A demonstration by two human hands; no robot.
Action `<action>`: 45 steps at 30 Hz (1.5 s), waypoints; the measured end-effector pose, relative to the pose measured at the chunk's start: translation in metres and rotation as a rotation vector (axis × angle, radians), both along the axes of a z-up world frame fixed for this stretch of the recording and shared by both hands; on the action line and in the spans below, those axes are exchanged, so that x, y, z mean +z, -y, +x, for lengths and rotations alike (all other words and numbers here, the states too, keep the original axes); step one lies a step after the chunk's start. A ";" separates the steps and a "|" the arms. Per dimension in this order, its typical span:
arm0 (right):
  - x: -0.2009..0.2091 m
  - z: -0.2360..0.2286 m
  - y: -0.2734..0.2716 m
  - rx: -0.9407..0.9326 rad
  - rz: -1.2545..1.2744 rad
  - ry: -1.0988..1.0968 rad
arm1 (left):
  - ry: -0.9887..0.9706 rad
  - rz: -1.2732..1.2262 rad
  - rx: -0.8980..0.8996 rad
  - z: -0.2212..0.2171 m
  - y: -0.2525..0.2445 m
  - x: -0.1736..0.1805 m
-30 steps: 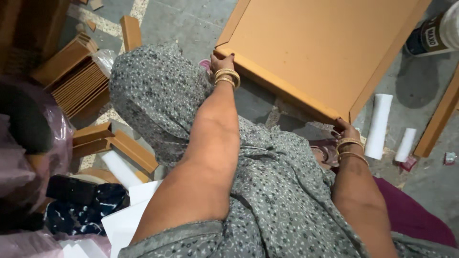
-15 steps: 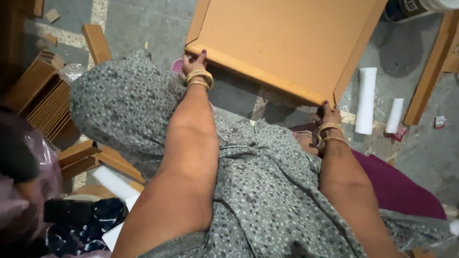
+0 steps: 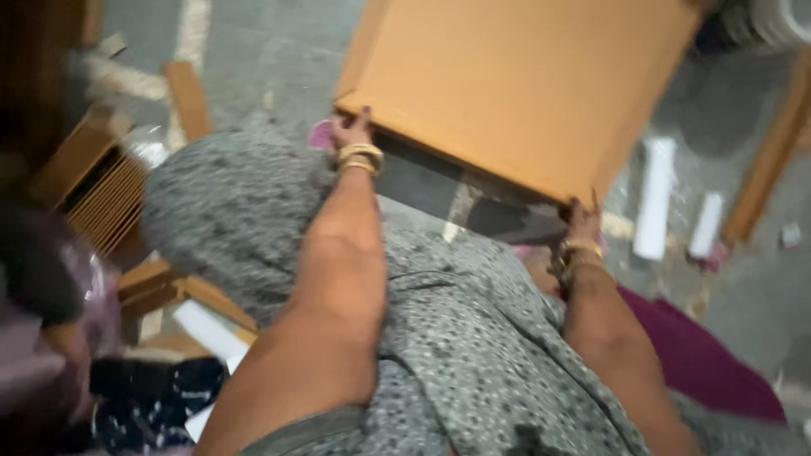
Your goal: The person sits on the floor and assembles a cardboard box. They fold the flaps of the cardboard sheet, apply glue to the edges using a white foam roller, and press the flaps together to secure the structure.
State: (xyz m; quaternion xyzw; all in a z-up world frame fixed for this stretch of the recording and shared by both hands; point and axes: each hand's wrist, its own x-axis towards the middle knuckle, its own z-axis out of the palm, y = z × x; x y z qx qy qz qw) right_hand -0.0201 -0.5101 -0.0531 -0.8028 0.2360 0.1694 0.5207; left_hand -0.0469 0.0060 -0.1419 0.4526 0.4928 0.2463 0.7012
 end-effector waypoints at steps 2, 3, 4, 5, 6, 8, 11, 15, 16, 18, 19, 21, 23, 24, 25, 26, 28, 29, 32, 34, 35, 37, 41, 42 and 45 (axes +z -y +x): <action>-0.012 0.003 0.006 -0.046 -0.040 -0.151 | -0.013 0.025 0.017 0.002 -0.009 -0.001; -0.020 0.005 0.007 -0.089 0.050 -0.115 | -0.060 -0.021 0.038 0.006 -0.013 0.001; -0.027 0.000 0.007 -0.148 0.263 -0.033 | -0.129 0.090 0.037 0.002 -0.015 0.002; -0.035 0.007 0.007 -0.167 0.219 -0.047 | -0.223 0.184 0.012 0.004 -0.016 0.004; -0.038 0.010 0.013 -0.122 0.065 -0.052 | -0.312 0.294 0.003 0.007 -0.020 0.011; -0.045 0.008 0.017 -0.092 -0.078 -0.059 | -0.394 -0.046 0.178 0.013 -0.023 0.024; -0.043 0.004 0.021 -0.334 0.141 -0.209 | -0.450 -0.091 0.045 0.029 -0.021 0.044; -0.029 -0.003 0.021 -0.534 0.347 -0.350 | -0.473 -0.086 0.057 0.028 -0.010 0.076; -0.026 -0.006 0.018 -0.561 0.420 -0.360 | -0.494 -0.089 0.055 0.028 -0.008 0.083; -0.016 -0.011 0.020 -0.512 0.413 -0.385 | -0.581 -0.110 0.032 0.030 -0.006 0.091; -0.013 -0.013 0.019 -0.487 0.409 -0.401 | -0.648 -0.129 0.011 0.033 -0.009 0.092; -0.005 -0.010 0.018 -0.442 0.364 -0.418 | -0.654 -0.184 0.000 0.041 -0.010 0.090; -0.007 -0.006 0.015 -0.397 0.319 -0.369 | -0.538 -0.241 0.028 0.041 -0.006 0.081; -0.009 -0.010 0.016 -0.377 0.288 -0.317 | -0.570 -0.241 -0.029 0.040 -0.005 0.077; -0.012 -0.013 0.016 -0.357 0.257 -0.266 | -0.601 -0.241 -0.087 0.039 -0.001 0.075; -0.017 -0.011 0.016 -0.376 0.278 -0.258 | -0.628 -0.240 -0.143 0.042 0.003 0.076; -0.026 -0.008 0.016 -0.410 0.320 -0.246 | -0.628 -0.342 -0.036 0.040 0.012 0.085; -0.029 -0.009 0.015 -0.426 0.314 -0.222 | -0.628 -0.394 0.022 0.038 0.015 0.092; -0.034 -0.013 0.015 -0.453 0.282 -0.177 | -0.752 -0.247 -0.224 0.026 0.021 0.119; -0.035 -0.013 0.017 -0.448 0.242 -0.188 | -0.678 -0.209 -0.211 0.023 0.026 0.126; -0.036 -0.013 0.017 -0.457 0.255 -0.191 | -0.640 -0.190 -0.204 0.023 0.027 0.127; -0.033 -0.015 0.013 -0.476 0.281 -0.193 | -0.610 -0.170 -0.235 0.019 0.025 0.131; -0.006 -0.019 0.000 -0.479 0.255 -0.262 | -0.673 -0.080 -0.211 0.017 0.027 0.142; 0.002 -0.018 -0.003 -0.455 0.248 -0.268 | -0.663 -0.090 -0.232 0.018 0.027 0.144; 0.018 -0.015 -0.009 -0.464 0.178 -0.259 | -0.697 -0.072 -0.298 0.019 0.023 0.144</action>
